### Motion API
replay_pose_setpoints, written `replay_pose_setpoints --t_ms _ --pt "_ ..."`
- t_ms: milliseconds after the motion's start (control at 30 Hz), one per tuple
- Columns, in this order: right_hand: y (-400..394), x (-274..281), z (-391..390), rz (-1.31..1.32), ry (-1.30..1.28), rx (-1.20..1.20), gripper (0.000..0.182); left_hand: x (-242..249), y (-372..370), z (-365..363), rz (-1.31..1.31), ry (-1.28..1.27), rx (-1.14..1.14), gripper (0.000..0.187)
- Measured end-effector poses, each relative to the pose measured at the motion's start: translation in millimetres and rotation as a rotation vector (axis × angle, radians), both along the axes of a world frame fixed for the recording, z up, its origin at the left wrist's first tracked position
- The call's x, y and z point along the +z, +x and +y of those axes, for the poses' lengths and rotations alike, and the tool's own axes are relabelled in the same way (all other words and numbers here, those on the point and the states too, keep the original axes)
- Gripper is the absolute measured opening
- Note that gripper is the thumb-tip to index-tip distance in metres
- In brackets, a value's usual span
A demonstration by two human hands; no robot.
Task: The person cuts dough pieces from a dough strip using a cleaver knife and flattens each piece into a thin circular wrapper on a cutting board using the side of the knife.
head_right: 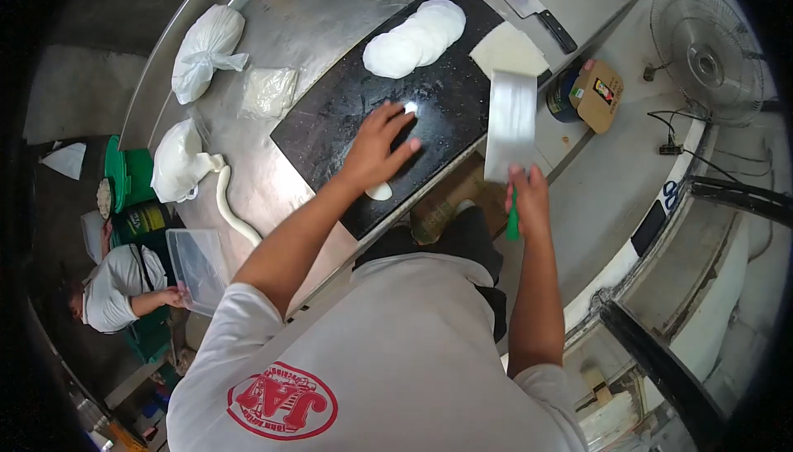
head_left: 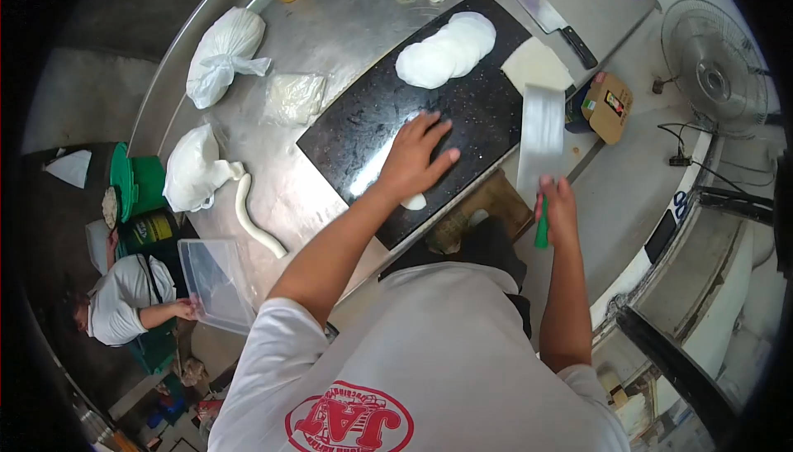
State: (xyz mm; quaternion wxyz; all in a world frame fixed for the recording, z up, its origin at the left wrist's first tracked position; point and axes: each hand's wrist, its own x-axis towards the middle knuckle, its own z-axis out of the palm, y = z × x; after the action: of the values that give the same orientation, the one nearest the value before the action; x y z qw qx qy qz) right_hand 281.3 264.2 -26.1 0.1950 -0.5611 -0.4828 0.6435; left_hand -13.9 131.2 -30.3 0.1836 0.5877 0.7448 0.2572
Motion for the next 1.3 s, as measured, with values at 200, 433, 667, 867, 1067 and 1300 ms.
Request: replay_pose_setpoints --t_ms 200,433,667,867,1067,1300 --pt "36.3 15.7 -56.2 -0.091 0.029 0.086 0.024 10.5 -47.6 123.6 0.085 0.207 0.003 0.064" --pt "60.9 21.1 -0.8 -0.053 0.015 0.185 0.026 -17.0 -67.8 248.1 0.293 -0.01 0.179 0.063" --pt "81.2 25.2 64.3 0.008 0.02 0.23 0.027 3.8 -74.6 259.7 0.367 -0.028 0.188 0.037" --pt "82.1 22.9 98.1 -0.037 0.118 0.315 0.019 5.5 -90.9 272.6 0.358 -0.098 0.218 0.018" --pt "85.5 26.1 98.4 -0.012 0.116 0.322 0.027 -3.6 -100.8 275.4 0.397 -0.011 0.063 0.018" --pt "92.1 31.2 80.6 0.001 0.134 0.307 0.026 2.5 -108.9 277.5 0.375 0.009 -0.042 0.017"
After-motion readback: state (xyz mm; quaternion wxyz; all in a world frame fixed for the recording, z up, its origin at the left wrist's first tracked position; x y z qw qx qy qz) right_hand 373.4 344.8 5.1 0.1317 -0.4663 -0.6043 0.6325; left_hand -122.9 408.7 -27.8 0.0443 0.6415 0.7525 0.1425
